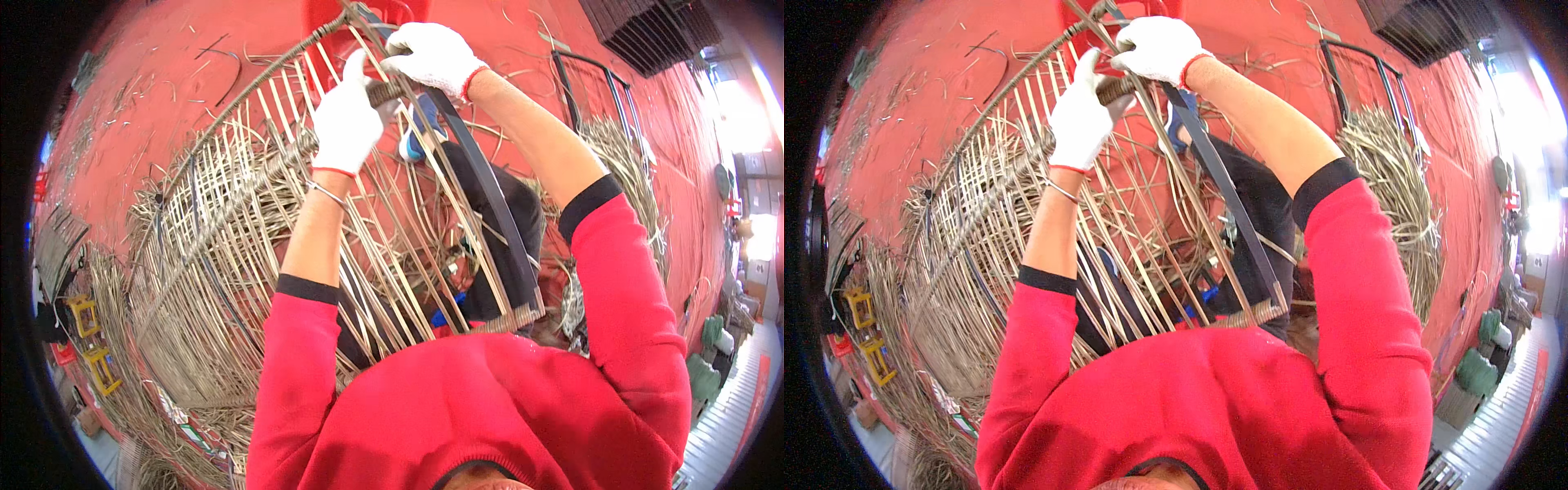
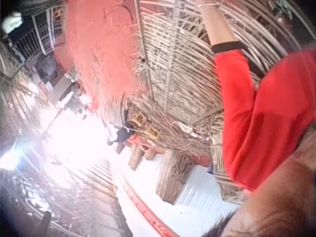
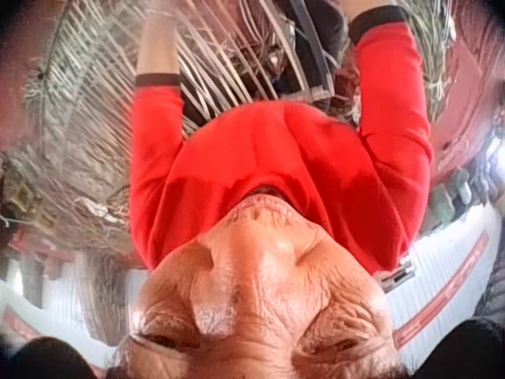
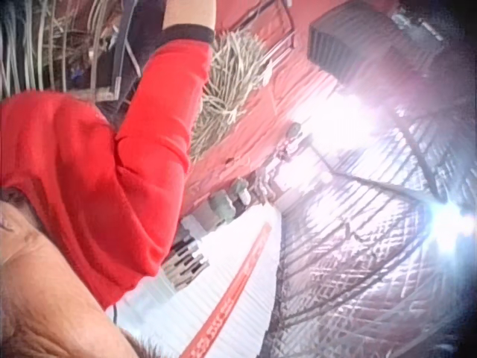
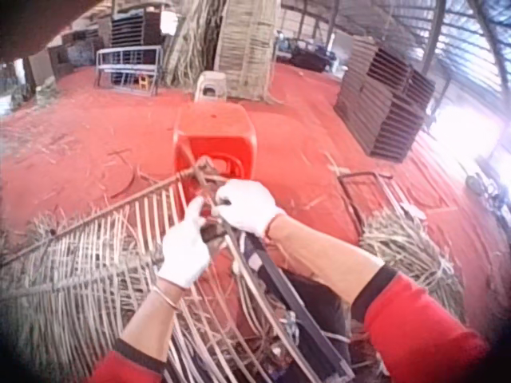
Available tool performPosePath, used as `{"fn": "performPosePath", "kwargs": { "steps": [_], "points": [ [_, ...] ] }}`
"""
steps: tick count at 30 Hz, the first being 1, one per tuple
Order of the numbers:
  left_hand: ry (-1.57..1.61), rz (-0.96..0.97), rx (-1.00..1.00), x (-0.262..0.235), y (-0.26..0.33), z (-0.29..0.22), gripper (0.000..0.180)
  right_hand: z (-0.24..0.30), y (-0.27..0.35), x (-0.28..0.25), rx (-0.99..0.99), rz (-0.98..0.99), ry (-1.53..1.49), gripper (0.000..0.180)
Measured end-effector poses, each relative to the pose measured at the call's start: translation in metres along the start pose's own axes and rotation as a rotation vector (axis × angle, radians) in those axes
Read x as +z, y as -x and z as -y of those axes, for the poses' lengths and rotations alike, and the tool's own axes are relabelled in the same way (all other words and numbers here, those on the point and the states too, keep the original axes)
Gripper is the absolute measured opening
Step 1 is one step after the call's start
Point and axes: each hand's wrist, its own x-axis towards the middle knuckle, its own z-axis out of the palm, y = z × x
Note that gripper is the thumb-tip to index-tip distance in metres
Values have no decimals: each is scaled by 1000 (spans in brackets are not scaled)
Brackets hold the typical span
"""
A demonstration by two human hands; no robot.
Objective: The person sits on the floor and weaves thin strips into a metal basket frame, using a staple gun to secure the woven sections. The person repeatedly threads strips through the frame and fastens them in place.
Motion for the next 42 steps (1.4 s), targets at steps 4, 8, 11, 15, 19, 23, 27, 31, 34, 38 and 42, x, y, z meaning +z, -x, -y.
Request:
{"fn": "performPosePath", "kwargs": {
  "steps": [4, 8, 11, 15, 19, 23, 27, 31, 34, 38, 42],
  "points": [
    [109, 7, -43, -5, 0, -6, 58, -10, -27, 7, -1, 205, 67, 35],
    [71, 75, -23, -8, -2, -8, 50, -14, -39, 9, -55, 196, 11, 39],
    [63, 58, 46, -6, -2, -5, 51, -15, -43, 8, -18, 231, -75, 35],
    [50, 3, 114, -5, 1, -2, 45, -14, -42, 10, 28, 234, -192, 29],
    [81, -9, 130, -7, 2, -6, 50, -12, -39, 13, 18, 160, -225, 28],
    [96, 41, 26, -9, 2, -12, 58, -10, -36, 14, 26, 59, -253, 32],
    [112, -21, 40, -9, 2, -16, 57, -9, -33, 16, 51, 54, -302, 34],
    [28, -2, 43, -11, 3, -18, 55, -11, -32, 22, 83, 94, -319, 35],
    [28, 12, 56, -12, 2, -18, 51, -14, -31, 25, 91, 70, -269, 35],
    [43, 74, 24, -7, -2, -12, 43, -13, -28, 28, 4, 44, 46, 35],
    [135, 51, 13, 1, -7, 0, 44, -15, -28, 28, 53, 129, 247, 35]
  ]
}}
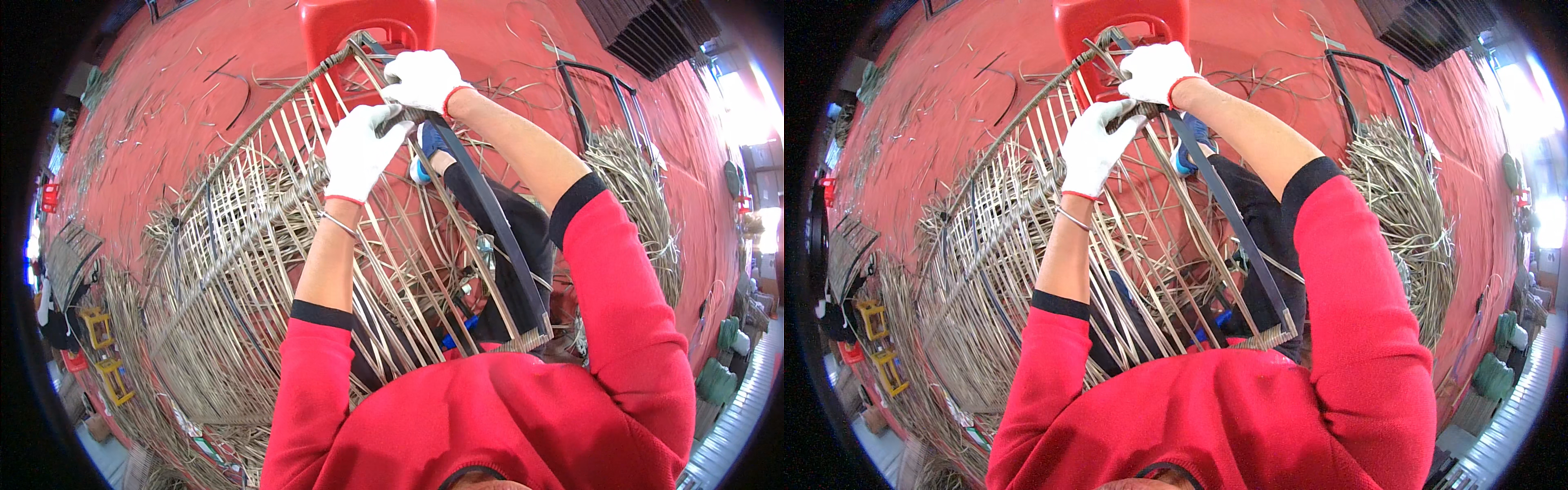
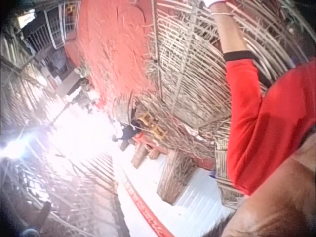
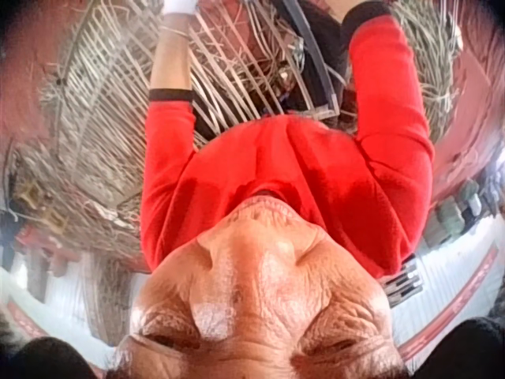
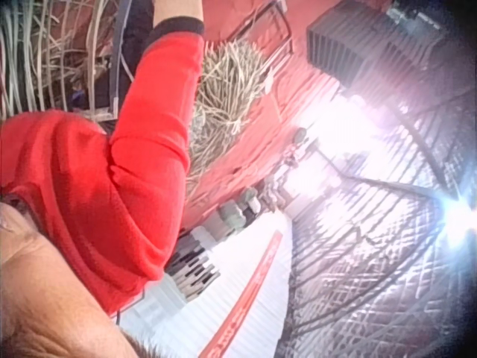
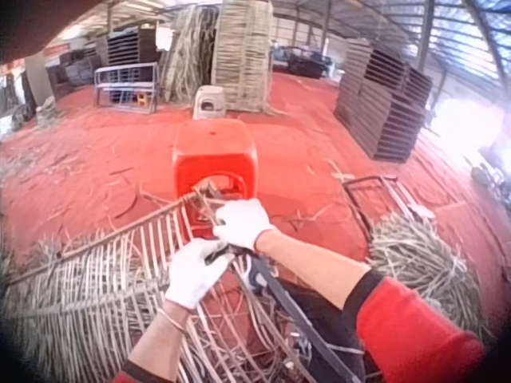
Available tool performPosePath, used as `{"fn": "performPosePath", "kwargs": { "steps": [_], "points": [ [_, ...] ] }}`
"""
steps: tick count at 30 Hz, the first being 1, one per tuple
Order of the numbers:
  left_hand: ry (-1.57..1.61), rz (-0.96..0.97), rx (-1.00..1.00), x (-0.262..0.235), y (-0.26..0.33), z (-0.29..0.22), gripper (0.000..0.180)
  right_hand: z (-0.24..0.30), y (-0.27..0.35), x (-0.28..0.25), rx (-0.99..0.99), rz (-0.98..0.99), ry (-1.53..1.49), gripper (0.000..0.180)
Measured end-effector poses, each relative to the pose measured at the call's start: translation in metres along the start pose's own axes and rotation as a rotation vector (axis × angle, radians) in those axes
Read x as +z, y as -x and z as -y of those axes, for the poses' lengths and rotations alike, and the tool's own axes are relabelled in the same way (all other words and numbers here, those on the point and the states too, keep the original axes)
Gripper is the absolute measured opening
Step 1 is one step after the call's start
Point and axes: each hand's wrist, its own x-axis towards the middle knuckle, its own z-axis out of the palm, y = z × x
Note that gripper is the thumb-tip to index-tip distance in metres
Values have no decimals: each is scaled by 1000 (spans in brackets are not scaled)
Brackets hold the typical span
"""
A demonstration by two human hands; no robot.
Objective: The person sits on the floor and weaves thin strips into a metal basket frame, using a staple gun to secure the woven sections. The person repeatedly threads strips through the frame and fastens them in place.
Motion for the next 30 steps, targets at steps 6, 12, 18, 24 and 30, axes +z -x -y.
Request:
{"fn": "performPosePath", "kwargs": {
  "steps": [6, 12, 18, 24, 30],
  "points": [
    [43, 45, 4, 4, -7, 12, 33, -10, 26, -16, 60, -202, -191, 27],
    [75, 114, 127, 13, -18, 37, 33, 1, 115, -28, 20, -224, -315, 18],
    [243, 451, 178, 24, -43, 45, 37, 23, 121, -24, -98, -322, 23, 22],
    [521, 678, -206, 12, -51, 23, 43, 32, 120, -28, -13, -203, 48, 27],
    [698, 788, -357, 0, -55, 17, 37, 50, 125, -26, -115, -124, 405, 26]
  ]
}}
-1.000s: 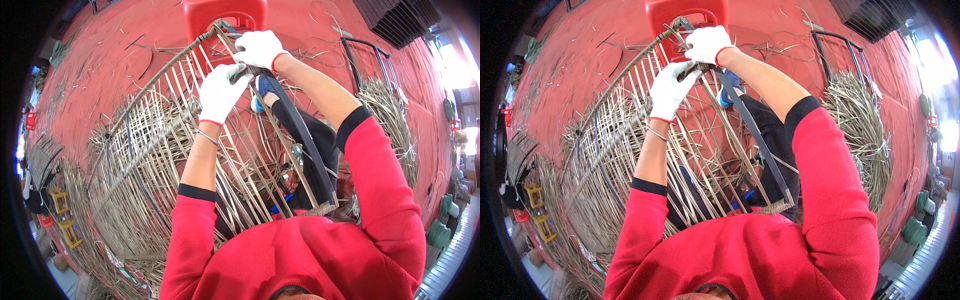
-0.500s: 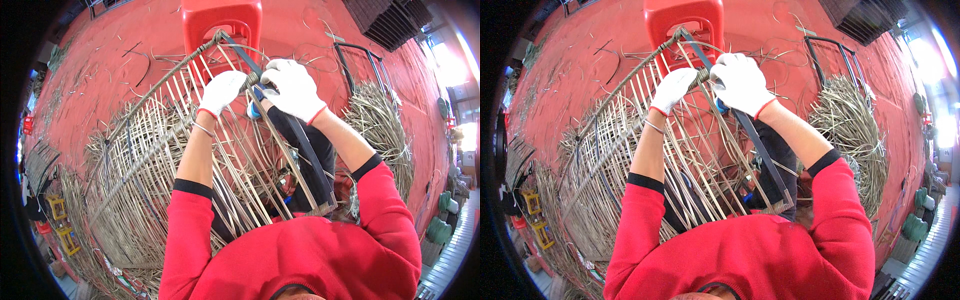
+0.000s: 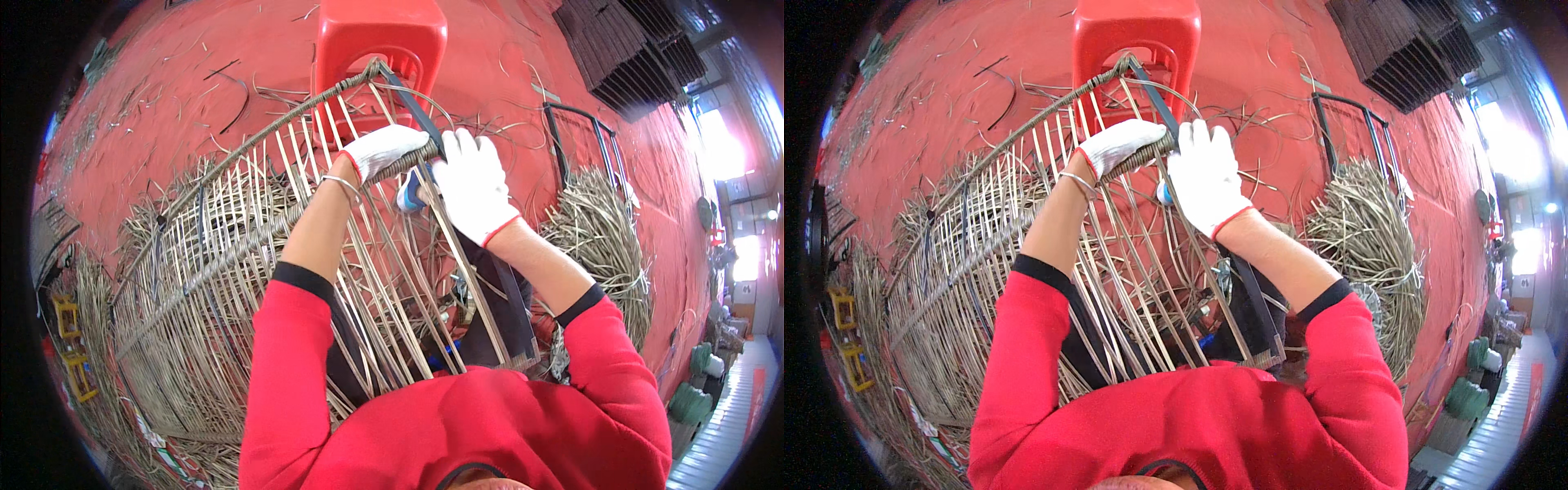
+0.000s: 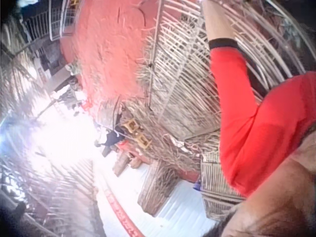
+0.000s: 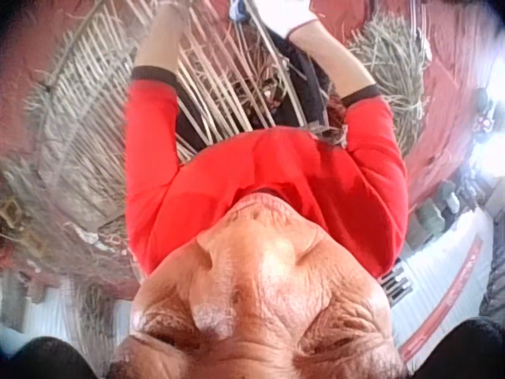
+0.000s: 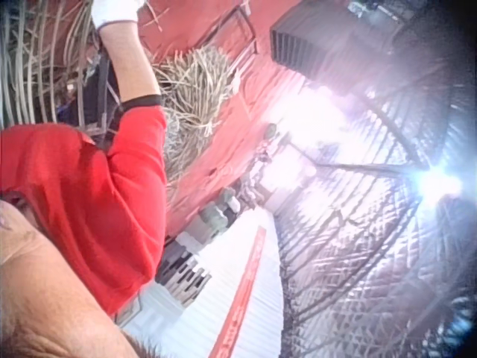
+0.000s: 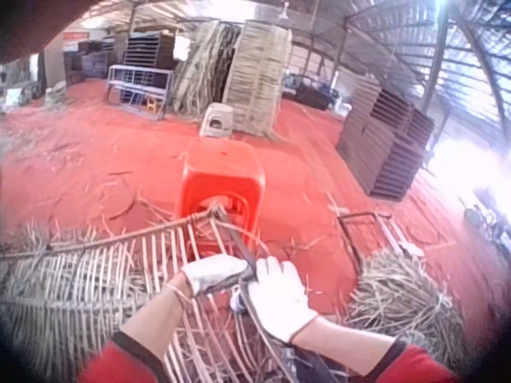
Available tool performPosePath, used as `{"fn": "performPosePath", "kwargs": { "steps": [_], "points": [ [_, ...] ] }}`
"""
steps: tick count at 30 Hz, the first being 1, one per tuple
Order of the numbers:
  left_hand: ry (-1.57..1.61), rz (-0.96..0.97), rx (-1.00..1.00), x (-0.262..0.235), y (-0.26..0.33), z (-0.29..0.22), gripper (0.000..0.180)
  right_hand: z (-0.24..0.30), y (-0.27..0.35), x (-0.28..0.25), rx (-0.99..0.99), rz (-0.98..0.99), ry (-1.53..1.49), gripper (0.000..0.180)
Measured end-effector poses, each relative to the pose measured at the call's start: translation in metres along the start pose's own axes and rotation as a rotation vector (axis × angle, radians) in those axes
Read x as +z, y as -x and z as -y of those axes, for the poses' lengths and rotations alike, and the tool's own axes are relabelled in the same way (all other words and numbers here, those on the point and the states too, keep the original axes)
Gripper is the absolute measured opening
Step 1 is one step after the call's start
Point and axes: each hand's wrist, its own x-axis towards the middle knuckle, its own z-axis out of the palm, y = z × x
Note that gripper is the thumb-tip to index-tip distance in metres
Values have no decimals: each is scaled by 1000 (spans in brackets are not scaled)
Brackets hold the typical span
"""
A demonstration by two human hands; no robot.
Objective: The person sits on the floor and weaves thin strips into a metal basket frame, using a staple gun to secure the woven sections. The person repeatedly threads strips through the frame and fastens them in place.
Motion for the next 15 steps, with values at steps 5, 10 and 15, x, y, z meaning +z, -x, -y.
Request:
{"fn": "performPosePath", "kwargs": {
  "steps": [5, 10, 15],
  "points": [
    [70, 45, 46, -5, -6, 4, 40, 8, -8, 2, 102, 83, 145, 30],
    [-30, -33, 33, -5, -10, 10, 41, 1, -15, 6, 138, 102, -132, 26],
    [-100, -7, 78, -5, -9, 11, 44, -1, -3, 2, 78, -188, -227, 22]
  ]
}}
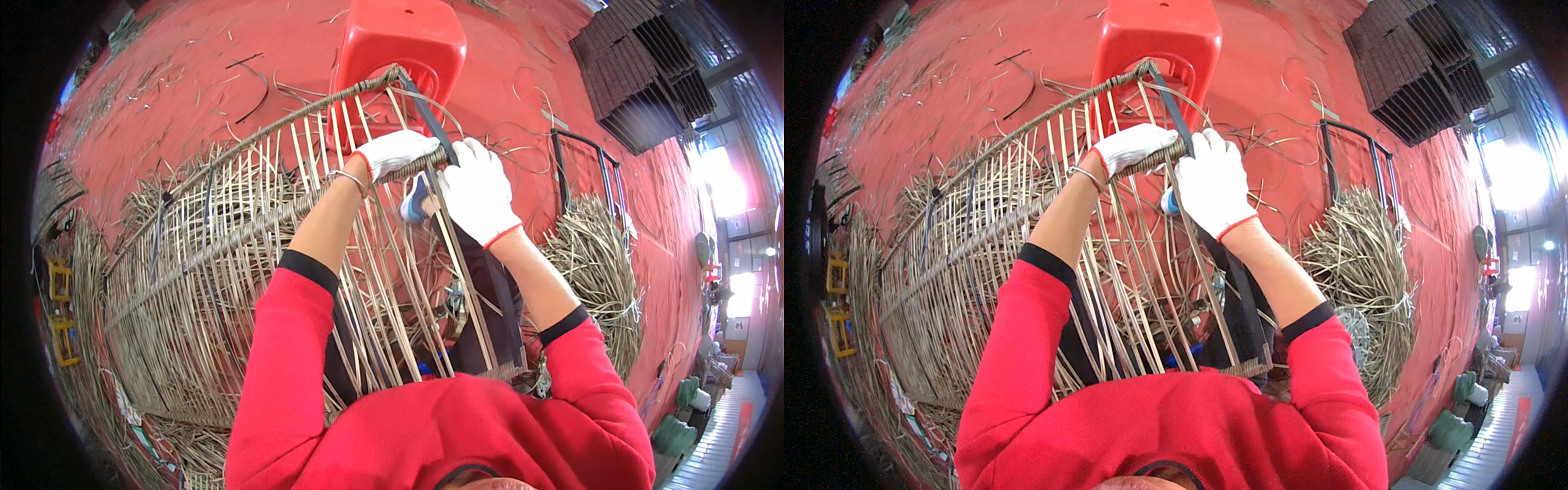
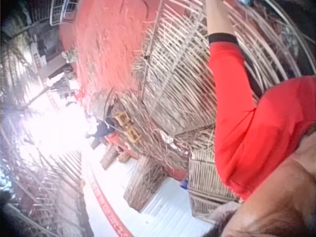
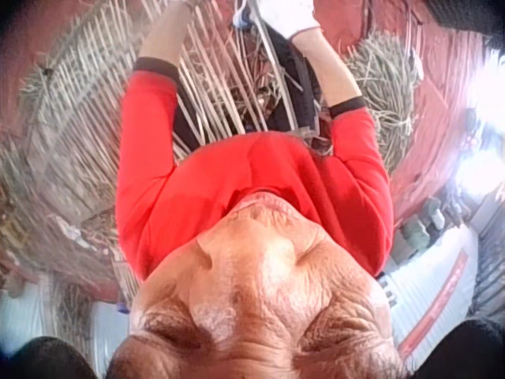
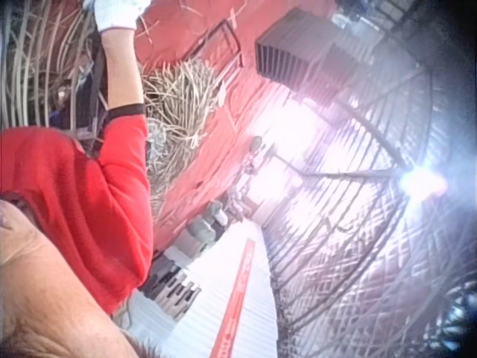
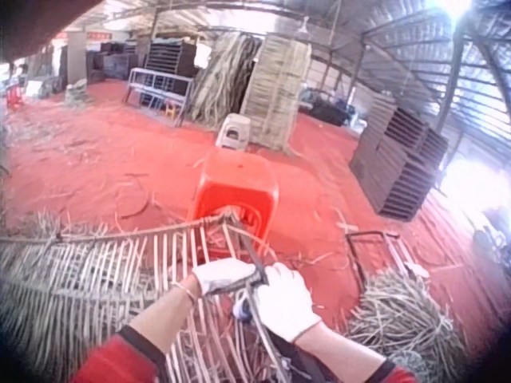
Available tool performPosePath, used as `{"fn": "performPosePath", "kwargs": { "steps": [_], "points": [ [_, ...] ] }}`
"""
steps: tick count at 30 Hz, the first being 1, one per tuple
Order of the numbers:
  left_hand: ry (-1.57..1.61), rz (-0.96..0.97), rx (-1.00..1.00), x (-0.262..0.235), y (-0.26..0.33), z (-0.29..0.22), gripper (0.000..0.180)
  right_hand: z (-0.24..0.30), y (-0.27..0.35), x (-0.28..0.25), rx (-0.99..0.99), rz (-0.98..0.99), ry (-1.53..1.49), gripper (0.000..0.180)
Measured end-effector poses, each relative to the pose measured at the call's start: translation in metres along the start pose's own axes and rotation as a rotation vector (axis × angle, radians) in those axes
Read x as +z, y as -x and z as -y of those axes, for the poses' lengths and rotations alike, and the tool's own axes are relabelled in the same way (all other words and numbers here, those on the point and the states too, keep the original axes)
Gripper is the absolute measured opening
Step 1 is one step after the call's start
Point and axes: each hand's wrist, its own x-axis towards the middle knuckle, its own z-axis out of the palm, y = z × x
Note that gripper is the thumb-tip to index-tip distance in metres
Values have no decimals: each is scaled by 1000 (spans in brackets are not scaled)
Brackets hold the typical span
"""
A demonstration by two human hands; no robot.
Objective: The person sits on the floor and weaves thin strips into a metal basket frame, using a staple gun to secure the woven sections. The person repeatedly threads strips through the frame and fastens them in place.
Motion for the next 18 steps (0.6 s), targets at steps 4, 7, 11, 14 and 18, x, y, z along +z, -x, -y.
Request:
{"fn": "performPosePath", "kwargs": {
  "steps": [4, 7, 11, 14, 18],
  "points": [
    [-73, -2, -36, -3, 0, 3, 43, -5, -2, -8, 88, 17, -269, 23],
    [-75, 15, -69, -3, -4, 9, 46, -11, -5, -12, 78, 38, -465, 25],
    [12, 105, 110, -3, -11, 16, 46, -13, -9, -14, -34, -27, -464, 24],
    [-561, 22, 447, -2, -5, 10, 48, -7, -9, -16, -204, -142, -170, 17],
    [-120, 60, 57, 4, -2, 3, 57, -11, -12, -12, -198, -78, -205, 27]
  ]
}}
